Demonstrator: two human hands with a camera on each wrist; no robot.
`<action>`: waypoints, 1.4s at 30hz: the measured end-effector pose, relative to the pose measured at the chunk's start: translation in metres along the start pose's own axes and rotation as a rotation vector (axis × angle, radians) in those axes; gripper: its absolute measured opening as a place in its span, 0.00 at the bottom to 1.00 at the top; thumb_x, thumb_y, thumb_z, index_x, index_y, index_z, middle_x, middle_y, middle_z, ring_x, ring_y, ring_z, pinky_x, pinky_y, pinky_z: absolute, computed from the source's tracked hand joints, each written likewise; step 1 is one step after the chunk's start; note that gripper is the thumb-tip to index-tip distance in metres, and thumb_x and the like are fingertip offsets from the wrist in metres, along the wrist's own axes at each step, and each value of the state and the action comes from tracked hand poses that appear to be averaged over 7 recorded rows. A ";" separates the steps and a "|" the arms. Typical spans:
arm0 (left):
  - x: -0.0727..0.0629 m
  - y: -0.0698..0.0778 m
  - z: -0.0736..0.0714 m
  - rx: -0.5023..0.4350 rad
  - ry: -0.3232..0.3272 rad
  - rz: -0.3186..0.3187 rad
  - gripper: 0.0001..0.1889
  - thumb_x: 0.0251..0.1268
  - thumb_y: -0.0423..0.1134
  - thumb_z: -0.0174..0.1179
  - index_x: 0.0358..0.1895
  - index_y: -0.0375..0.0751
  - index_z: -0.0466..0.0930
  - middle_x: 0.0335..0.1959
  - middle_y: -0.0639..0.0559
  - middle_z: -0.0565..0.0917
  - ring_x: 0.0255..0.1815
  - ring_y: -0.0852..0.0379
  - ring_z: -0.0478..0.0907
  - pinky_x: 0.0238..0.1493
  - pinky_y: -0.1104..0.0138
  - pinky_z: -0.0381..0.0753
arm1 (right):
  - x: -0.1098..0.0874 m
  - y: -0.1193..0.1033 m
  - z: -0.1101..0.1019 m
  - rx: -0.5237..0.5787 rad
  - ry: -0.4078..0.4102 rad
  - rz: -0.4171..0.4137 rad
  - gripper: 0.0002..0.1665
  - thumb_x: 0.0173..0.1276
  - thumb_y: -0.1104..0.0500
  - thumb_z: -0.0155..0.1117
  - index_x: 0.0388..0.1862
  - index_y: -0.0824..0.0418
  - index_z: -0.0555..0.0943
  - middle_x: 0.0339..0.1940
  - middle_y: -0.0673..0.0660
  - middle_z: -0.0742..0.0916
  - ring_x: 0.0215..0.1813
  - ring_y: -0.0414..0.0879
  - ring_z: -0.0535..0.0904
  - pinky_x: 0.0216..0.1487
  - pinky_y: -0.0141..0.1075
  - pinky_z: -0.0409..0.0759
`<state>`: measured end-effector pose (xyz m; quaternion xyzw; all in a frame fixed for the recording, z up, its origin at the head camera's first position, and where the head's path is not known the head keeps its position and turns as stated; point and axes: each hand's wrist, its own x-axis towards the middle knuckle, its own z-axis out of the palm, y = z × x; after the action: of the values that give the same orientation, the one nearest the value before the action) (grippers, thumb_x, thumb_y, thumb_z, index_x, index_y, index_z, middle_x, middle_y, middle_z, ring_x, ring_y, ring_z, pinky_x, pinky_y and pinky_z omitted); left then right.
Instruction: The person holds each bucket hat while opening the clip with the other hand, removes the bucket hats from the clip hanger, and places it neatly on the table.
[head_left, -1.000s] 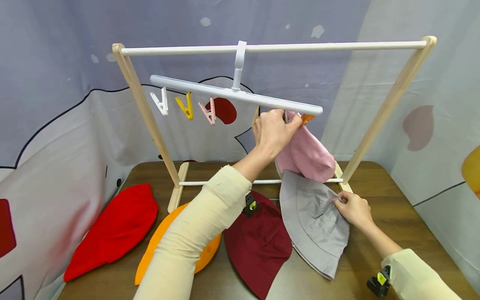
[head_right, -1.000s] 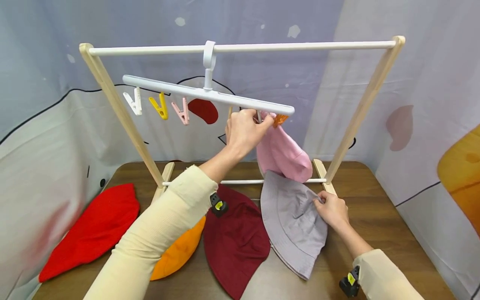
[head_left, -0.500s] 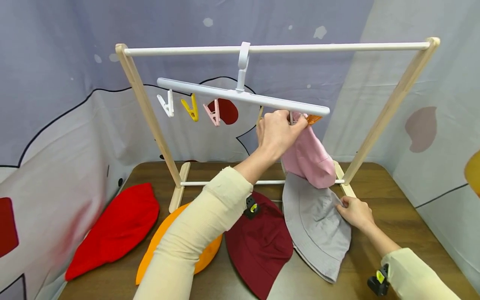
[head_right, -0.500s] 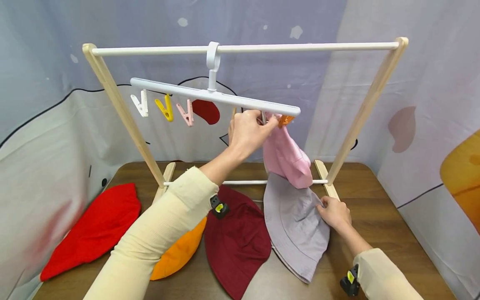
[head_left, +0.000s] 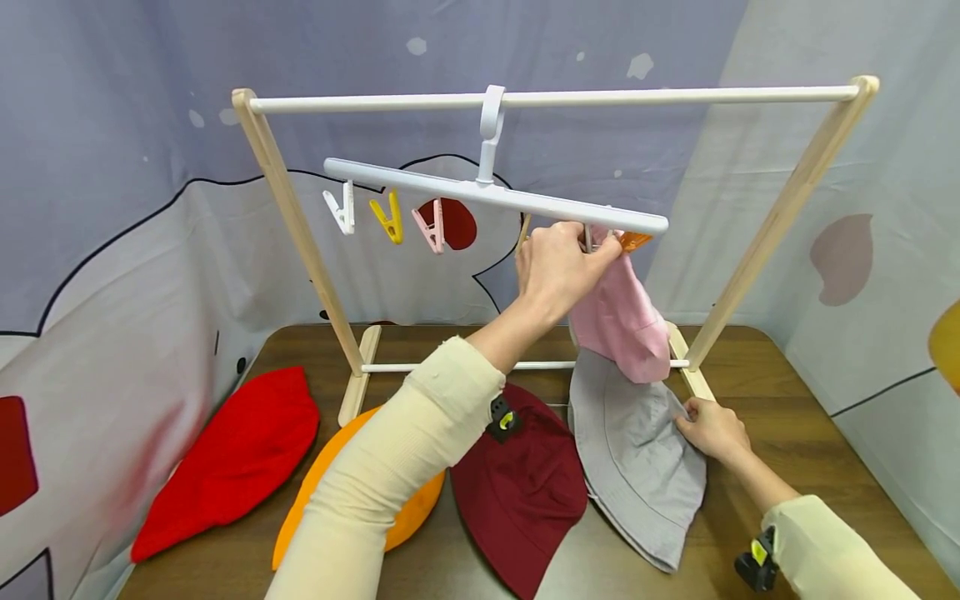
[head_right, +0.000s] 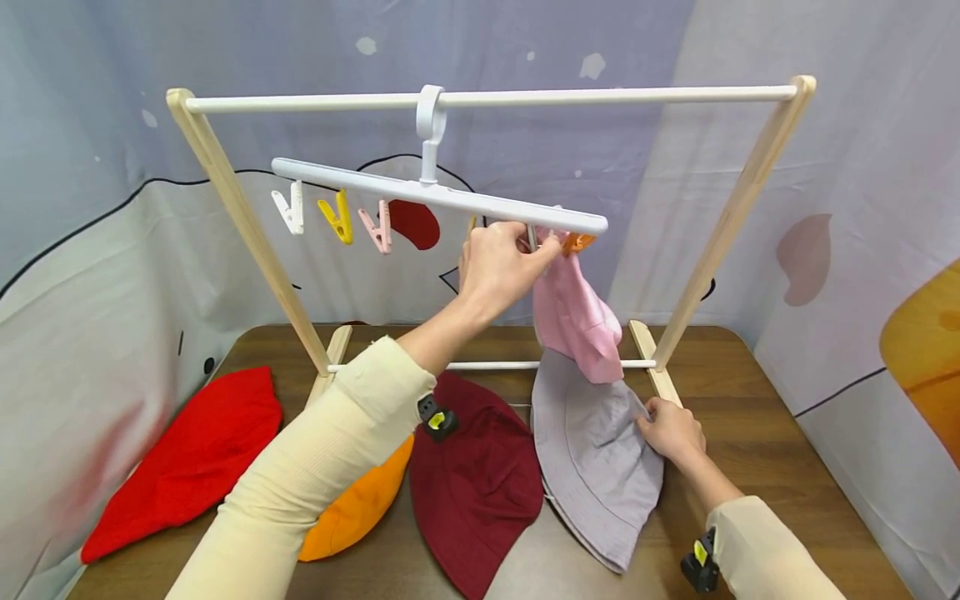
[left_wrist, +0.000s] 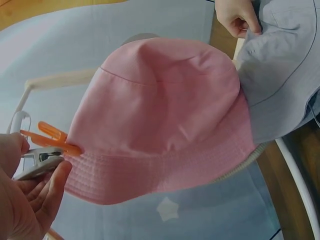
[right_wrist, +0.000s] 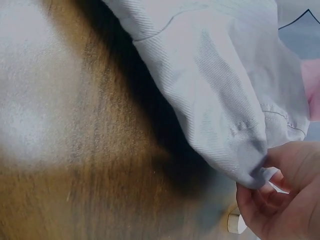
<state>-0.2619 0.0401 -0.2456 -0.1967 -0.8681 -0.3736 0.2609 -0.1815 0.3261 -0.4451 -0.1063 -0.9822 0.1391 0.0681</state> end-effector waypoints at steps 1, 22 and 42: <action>0.000 0.000 0.000 -0.001 -0.003 0.002 0.19 0.53 0.59 0.52 0.14 0.52 0.70 0.12 0.58 0.74 0.18 0.58 0.72 0.23 0.68 0.66 | 0.000 0.000 0.000 0.001 -0.002 0.000 0.10 0.57 0.53 0.59 0.27 0.59 0.75 0.20 0.52 0.74 0.27 0.54 0.72 0.23 0.44 0.64; 0.000 0.003 -0.002 0.016 -0.038 0.022 0.19 0.53 0.60 0.53 0.15 0.53 0.70 0.12 0.60 0.74 0.19 0.58 0.73 0.24 0.67 0.67 | -0.007 0.000 -0.003 -0.045 -0.092 -0.028 0.11 0.56 0.54 0.59 0.19 0.57 0.71 0.17 0.53 0.74 0.23 0.52 0.70 0.21 0.44 0.65; -0.001 -0.001 0.002 0.032 -0.036 0.000 0.19 0.52 0.60 0.54 0.15 0.53 0.72 0.14 0.59 0.75 0.21 0.57 0.74 0.23 0.67 0.69 | -0.013 -0.020 -0.013 0.008 0.079 -0.108 0.20 0.59 0.56 0.59 0.48 0.67 0.76 0.38 0.64 0.86 0.42 0.65 0.80 0.34 0.55 0.73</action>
<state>-0.2626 0.0408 -0.2481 -0.1992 -0.8786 -0.3559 0.2483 -0.1709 0.3079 -0.4282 -0.0582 -0.9825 0.1348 0.1148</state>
